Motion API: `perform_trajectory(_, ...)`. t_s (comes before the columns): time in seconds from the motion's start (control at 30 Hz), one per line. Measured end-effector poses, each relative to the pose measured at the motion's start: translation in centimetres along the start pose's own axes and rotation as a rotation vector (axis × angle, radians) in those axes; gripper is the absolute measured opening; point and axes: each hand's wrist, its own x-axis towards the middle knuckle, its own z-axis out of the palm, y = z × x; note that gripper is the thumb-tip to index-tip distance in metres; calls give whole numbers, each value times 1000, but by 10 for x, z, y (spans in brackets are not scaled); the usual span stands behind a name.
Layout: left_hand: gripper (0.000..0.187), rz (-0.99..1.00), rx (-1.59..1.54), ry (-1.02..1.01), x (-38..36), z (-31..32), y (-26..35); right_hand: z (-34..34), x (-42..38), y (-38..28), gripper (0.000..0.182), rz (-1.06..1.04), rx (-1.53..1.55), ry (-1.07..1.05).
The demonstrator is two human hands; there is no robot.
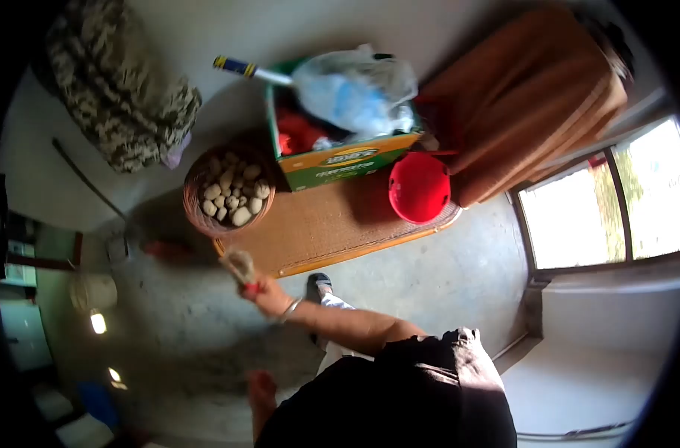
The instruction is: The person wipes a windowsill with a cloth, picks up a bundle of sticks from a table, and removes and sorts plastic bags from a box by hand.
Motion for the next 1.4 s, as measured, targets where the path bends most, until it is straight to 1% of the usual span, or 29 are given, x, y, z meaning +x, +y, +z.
perform_trajectory(0.03,43,-37,-169,-133,-3,21,21,26,-21,-33,10,-6,187,-60)
perform_trajectory(0.07,51,-89,-335,-266,-11,49,43,36,-32,-32,17,-95,27,-158)
perform_trajectory(0.1,61,-102,-322,-242,-12,66,56,57,-54,-63,30,-130,46,-134)
perform_trajectory(0.13,63,-38,-413,-452,-52,118,82,72,-70,-87,43,-324,-231,-36)
perform_trajectory(0.17,64,18,-503,-665,-96,160,99,78,-87,-85,49,-338,-263,-21)
perform_trajectory(0.23,65,-1,-627,-978,-106,180,95,86,-112,-74,48,-435,60,21)
perform_trajectory(0.27,65,-40,-686,-1144,-92,182,81,76,-120,-69,48,-473,54,31)
perform_trajectory(0.33,66,-172,-793,-1401,-59,181,44,52,-145,-66,39,-242,-99,-53)
perform_trajectory(0.37,66,-266,-861,-1571,-34,180,26,47,-155,-80,30,-295,95,-12)
perform_trajectory(0.43,67,-426,-881,-1764,-8,183,2,34,-167,-101,26,-434,63,134)
perform_trajectory(0.5,68,-182,-69,-892,-99,190,23,10,-176,-106,28,-387,243,16)
perform_trajectory(0.53,69,-158,-28,-884,-127,206,25,7,-187,-119,23,-269,229,53)
perform_trajectory(0.57,67,-621,-632,-1135,-134,210,18,-7,-184,-97,26,-381,81,77)
perform_trajectory(0.63,53,-181,-99,-961,-153,233,12,-2,-208,-108,30,-395,85,253)
perform_trajectory(0.67,46,-139,-169,-993,-153,245,0,-16,-222,-116,36,-230,-220,170)
perform_trajectory(0.7,38,-187,-150,-978,-130,246,-14,-23,-233,-125,35,-190,-415,226)
perform_trajectory(0.77,34,-183,-140,-970,-133,263,-44,-52,-250,-120,38,-396,-725,243)
perform_trajectory(0.83,31,-217,-57,-982,-160,288,-70,-72,-273,-146,24,-555,-540,326)
perform_trajectory(0.87,31,-282,-10,-925,-154,291,-87,-85,-289,-159,20,-361,-647,431)
perform_trajectory(0.9,31,-346,34,-865,-142,294,-104,-107,-300,-159,15,-322,-411,371)
perform_trajectory(0.93,34,-457,248,-1012,-138,298,-111,-133,-314,-162,29,-66,-265,319)
perform_trajectory(0.97,37,-323,378,-811,-172,316,-120,-149,-330,-179,25,67,-207,361)
perform_trajectory(1.0,38,-346,391,-850,-167,320,-128,-185,-338,-156,20,-108,-261,394)
perform_trajectory(1.03,38,-367,404,-887,-160,323,-134,-212,-353,-154,13,-150,-298,458)
perform_trajectory(1.07,38,-326,451,-877,-157,328,-137,-230,-370,-162,11,-52,-101,506)
perform_trajectory(1.13,35,-274,485,-847,-149,331,-142,-268,-400,-174,14,107,-202,689)
perform_trajectory(1.17,35,-272,481,-836,-142,330,-143,-292,-412,-167,13,100,-254,726)
perform_trajectory(1.3,28,-239,447,-676,-127,322,-142,-331,-439,-187,13,81,-179,842)
perform_trajectory(1.4,26,-161,429,-600,-115,318,-131,-354,-425,-196,14,24,-61,802)
